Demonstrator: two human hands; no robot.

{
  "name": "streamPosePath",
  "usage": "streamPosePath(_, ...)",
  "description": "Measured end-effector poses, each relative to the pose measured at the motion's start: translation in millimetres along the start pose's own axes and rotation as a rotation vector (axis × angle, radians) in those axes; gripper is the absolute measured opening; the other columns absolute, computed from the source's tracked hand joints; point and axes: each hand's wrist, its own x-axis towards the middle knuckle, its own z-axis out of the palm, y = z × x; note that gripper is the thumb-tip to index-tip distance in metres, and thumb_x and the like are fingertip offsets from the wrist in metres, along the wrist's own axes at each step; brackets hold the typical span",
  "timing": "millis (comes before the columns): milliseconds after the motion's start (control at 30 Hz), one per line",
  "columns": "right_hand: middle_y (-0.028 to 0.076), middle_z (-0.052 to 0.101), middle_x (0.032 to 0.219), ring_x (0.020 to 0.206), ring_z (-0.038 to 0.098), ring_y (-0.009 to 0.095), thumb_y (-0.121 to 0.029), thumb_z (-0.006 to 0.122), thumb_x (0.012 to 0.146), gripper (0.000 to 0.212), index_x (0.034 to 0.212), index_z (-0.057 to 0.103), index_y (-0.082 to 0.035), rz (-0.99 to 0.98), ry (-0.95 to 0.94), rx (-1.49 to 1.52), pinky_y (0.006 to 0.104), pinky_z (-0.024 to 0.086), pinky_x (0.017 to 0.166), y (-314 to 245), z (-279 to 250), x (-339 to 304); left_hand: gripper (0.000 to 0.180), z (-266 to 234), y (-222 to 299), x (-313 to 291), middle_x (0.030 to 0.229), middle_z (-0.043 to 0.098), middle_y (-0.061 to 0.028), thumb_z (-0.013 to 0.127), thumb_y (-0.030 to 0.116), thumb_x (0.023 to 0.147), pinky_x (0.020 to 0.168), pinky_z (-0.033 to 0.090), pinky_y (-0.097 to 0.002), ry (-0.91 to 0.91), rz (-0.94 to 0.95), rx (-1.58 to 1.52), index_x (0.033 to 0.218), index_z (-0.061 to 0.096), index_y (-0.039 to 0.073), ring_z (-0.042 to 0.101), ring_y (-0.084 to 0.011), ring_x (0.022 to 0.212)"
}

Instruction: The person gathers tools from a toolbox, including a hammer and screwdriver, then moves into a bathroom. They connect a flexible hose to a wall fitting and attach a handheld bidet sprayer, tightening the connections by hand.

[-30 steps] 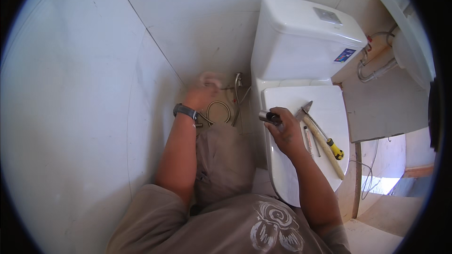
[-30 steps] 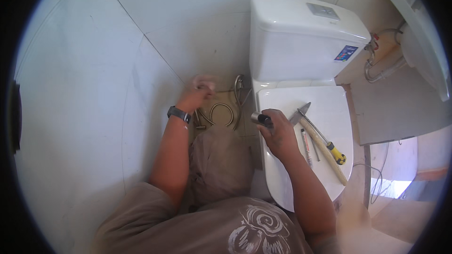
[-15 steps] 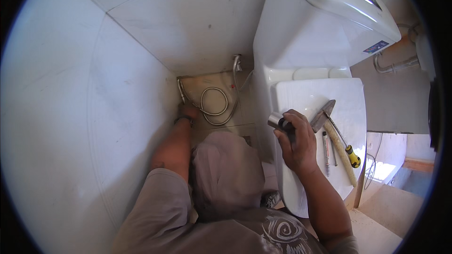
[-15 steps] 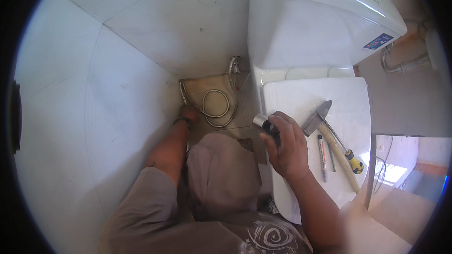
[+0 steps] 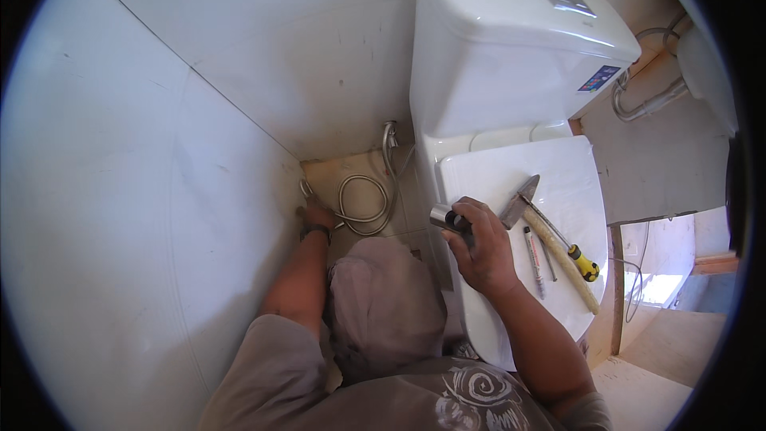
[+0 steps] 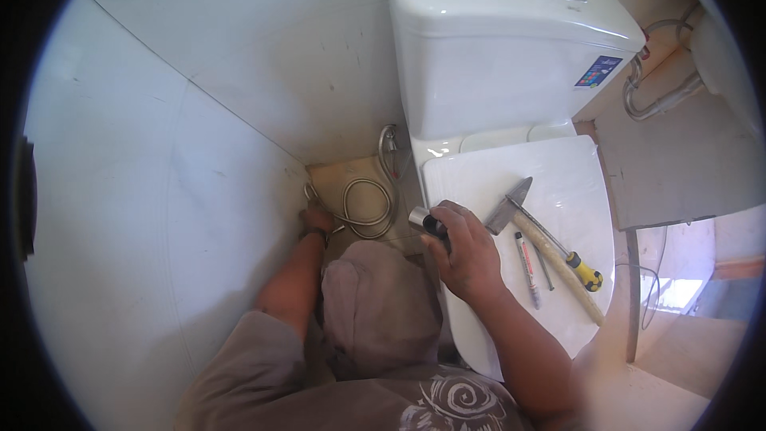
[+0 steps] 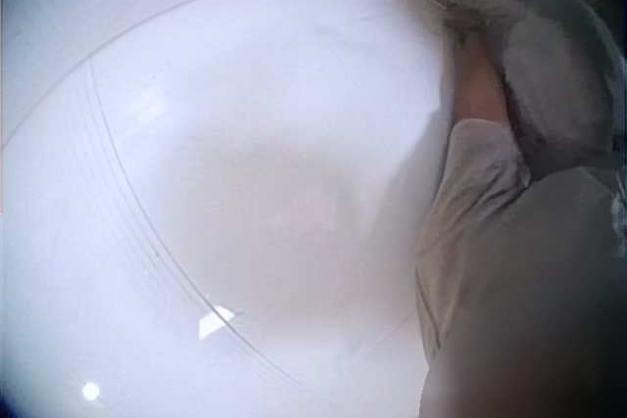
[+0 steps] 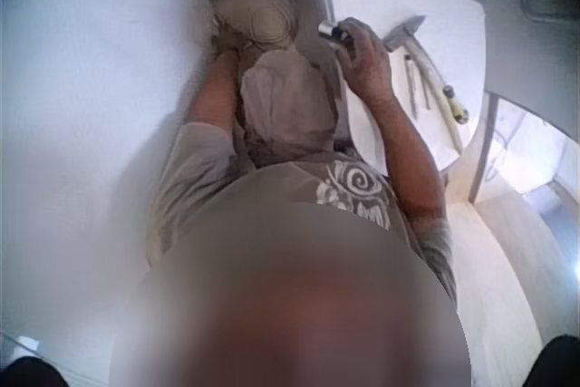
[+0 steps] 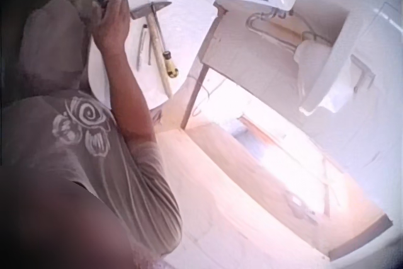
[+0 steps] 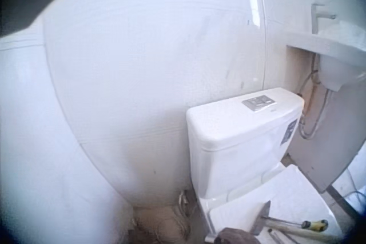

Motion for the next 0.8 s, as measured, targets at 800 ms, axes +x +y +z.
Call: streamPosePath(800, 0.018, 0.064, 0.116, 0.103, 0.065, 0.039, -0.017, 0.071, 0.090, 0.039, 0.123, 0.055, -0.004, 0.045, 0.029, 0.100, 0.0454, 0.053, 0.086, -6, -9, -8, 0.048, -401, 224, -175, 0.104, 0.068, -0.0118, 0.067, 0.011, 0.095, 0.085, 0.055, -0.0333, -0.125, 1.056, -1.101, 0.140, 0.053, 0.002, 0.068, -0.0195, 0.095)
